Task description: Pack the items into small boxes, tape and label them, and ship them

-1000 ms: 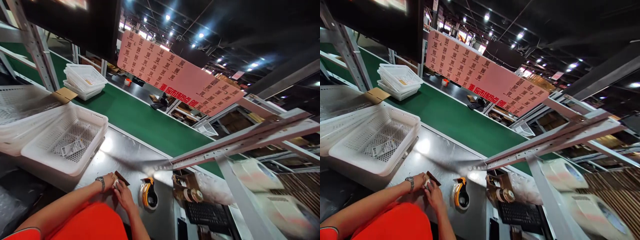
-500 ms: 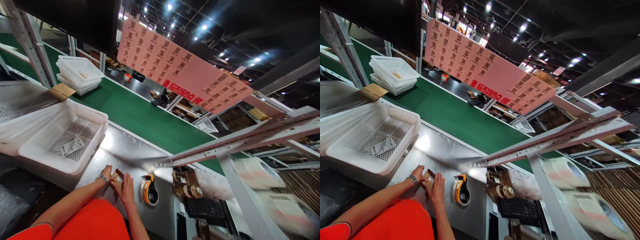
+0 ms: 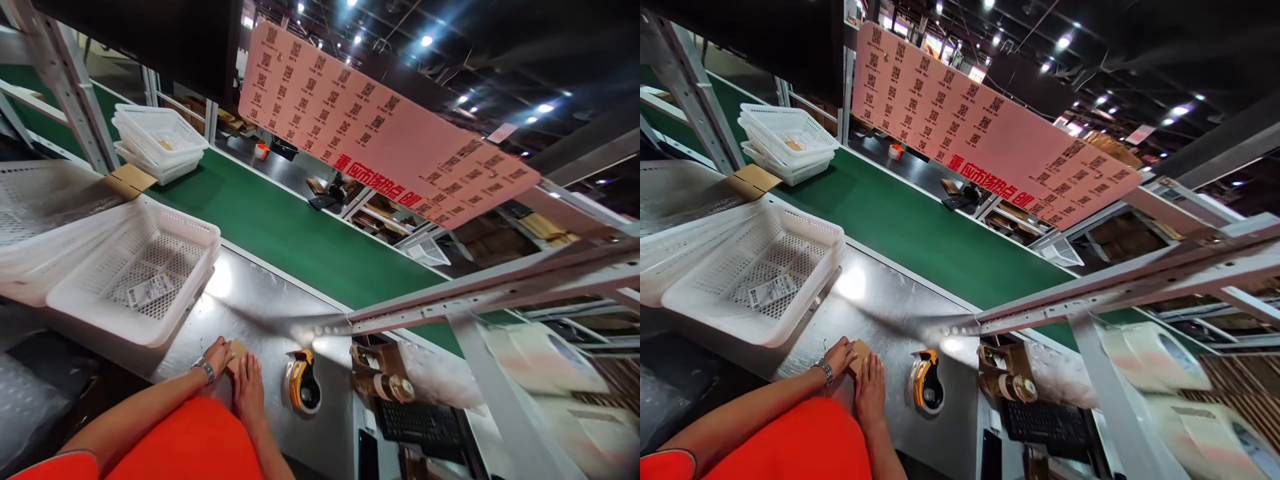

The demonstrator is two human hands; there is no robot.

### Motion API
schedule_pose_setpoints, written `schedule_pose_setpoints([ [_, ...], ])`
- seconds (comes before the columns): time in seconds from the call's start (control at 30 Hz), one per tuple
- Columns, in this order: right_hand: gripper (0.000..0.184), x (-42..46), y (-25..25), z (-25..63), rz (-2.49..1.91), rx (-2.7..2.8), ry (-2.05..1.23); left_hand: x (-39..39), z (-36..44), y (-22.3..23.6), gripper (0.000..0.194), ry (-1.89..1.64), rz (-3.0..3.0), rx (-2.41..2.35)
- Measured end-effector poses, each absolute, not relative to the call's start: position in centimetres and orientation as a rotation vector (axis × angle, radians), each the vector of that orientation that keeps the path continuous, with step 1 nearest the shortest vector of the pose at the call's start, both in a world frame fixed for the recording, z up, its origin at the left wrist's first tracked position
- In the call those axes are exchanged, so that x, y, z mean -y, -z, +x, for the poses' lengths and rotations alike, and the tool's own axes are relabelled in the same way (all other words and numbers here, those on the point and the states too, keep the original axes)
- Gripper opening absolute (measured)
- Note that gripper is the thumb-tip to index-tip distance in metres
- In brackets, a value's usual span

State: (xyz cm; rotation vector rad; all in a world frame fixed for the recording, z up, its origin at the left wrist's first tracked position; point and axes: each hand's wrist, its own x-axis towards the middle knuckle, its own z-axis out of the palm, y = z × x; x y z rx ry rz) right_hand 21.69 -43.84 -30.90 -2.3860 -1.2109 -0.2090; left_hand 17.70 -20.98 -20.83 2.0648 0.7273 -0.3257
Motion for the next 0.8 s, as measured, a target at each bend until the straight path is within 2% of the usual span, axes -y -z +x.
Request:
schedule_pose_setpoints([
  [0.23, 0.055, 44.7, 27.7, 22.4, -2.296, 0.962, -0.129, 19.0, 20.1, 21.1, 0.021, 0.475, 1.911, -0.837],
  [0.3, 0.071, 46.9, 26.1, 23.6, -2.367, 0.73, -0.025, 19.0, 20.7, 21.1, 0.021, 0.504, 1.899, -0.885],
  [0.4, 0.115, 51.2, 24.3, 25.8, -2.525, 0.259, 0.267, 19.3, 21.5, 21.1, 0.02, 0.523, 1.904, -0.903],
  [0.47, 0.128, 53.6, 23.7, 27.3, -2.586, 0.159, 0.258, 19.8, 22.0, 21.1, 0.021, 0.521, 1.912, -0.891],
  [0.67, 0.107, 55.6, 22.0, 30.2, -2.47, 0.196, -0.102, 21.7, 22.8, 20.5, 0.023, 0.533, 1.937, -0.86],
  [0.8, 0.095, 54.0, 19.9, 29.7, -2.063, 0.099, -0.343, 22.1, 22.4, 19.9, 0.025, 0.528, 1.942, -0.847],
])
